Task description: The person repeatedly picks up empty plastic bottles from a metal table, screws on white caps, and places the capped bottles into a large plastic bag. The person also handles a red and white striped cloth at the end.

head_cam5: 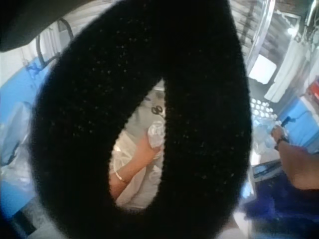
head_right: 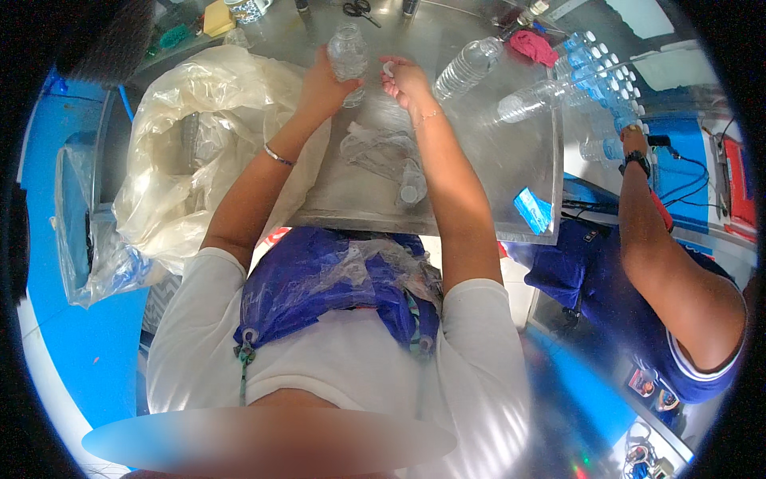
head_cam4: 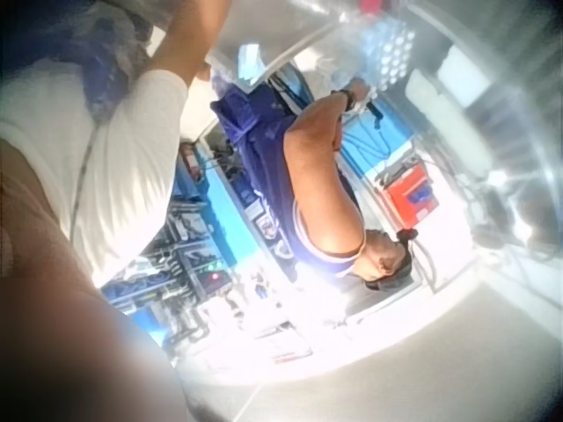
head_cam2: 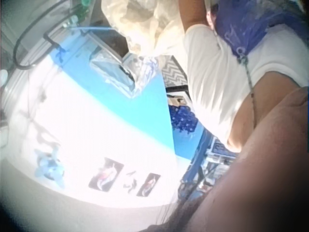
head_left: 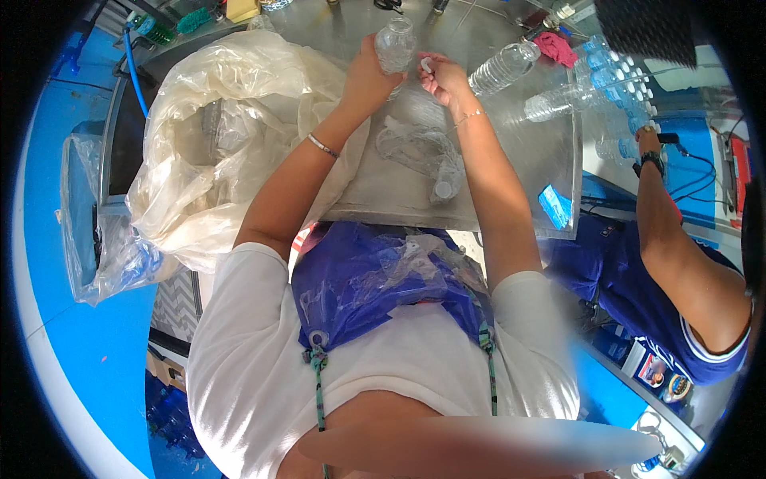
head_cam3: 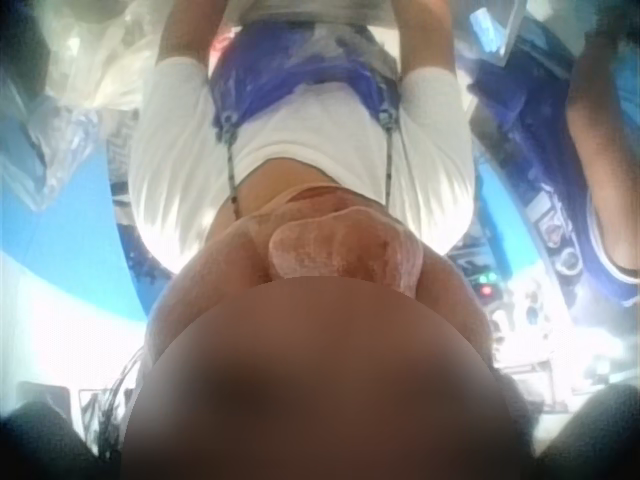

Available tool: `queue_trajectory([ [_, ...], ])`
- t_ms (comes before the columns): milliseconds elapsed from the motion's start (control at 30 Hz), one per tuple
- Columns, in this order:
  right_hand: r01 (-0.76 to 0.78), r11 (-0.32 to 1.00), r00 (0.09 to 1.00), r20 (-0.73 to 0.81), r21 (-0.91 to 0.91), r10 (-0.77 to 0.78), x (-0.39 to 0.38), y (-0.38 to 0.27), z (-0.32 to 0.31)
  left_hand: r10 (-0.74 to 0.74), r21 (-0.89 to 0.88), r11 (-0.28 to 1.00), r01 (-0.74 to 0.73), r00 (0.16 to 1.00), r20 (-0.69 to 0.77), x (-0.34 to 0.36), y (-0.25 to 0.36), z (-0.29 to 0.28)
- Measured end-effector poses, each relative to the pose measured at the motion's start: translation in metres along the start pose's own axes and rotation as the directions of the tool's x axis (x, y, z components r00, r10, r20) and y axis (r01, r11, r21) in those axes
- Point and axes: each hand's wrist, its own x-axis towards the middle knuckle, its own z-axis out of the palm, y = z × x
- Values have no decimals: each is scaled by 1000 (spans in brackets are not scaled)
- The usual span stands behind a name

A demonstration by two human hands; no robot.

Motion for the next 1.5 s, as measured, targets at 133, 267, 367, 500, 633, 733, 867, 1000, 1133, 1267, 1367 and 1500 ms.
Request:
queue_trajectory([
  [133, -39, 999, 999, 0, -36, 39, -6, -7, -4, 9, 49, 999, -9, 1000, -15, -2, 3, -15],
  [267, -60, 994, 997, 41, -91, 64, -10, -17, -8, 38, 25, 999, -38, 999, 6, 1, 10, -8],
  [367, -36, 992, 999, 16, -123, 38, -17, -22, -11, 93, 34, 995, -93, 996, 18, 7, 12, 7],
  [500, 212, 416, 909, 22, -884, -417, -54, -17, -14, 73, 30, 997, -77, 989, 126, 15, 12, 34],
  [633, 374, -31, 506, 232, -927, -831, -110, -20, -19, 162, -35, 987, -160, 982, 94, 20, 12, 58],
  [733, 286, -101, 299, 189, -953, -935, -134, -54, -33, 131, -96, 988, -121, 985, 113, 23, 9, 68],
  [867, 289, -208, 140, 256, -935, -957, -117, -95, -52, 190, -95, 978, -183, 980, 65, 24, 5, 75],
  [1000, 313, -263, 74, 300, -913, -951, -88, -92, -63, 194, -43, 981, -191, 976, 102, 21, 9, 65],
  [1133, 407, -188, 68, 235, -894, -970, -83, -85, -67, -75, 405, 908, -106, 910, 407, 9, 35, 36],
  [1267, 440, -207, 132, 291, -874, -947, -106, -83, -48, 58, 262, 944, -203, 880, 472, -24, 69, 18],
  [1367, 591, -93, 156, 227, -802, -961, -138, -78, -25, 346, 55, 934, -353, 931, 113, -36, 86, 36],
  [1500, 702, 96, 342, 216, -705, -914, -176, -79, -4, 205, -193, 965, -177, 969, 136, -46, 79, 44],
])
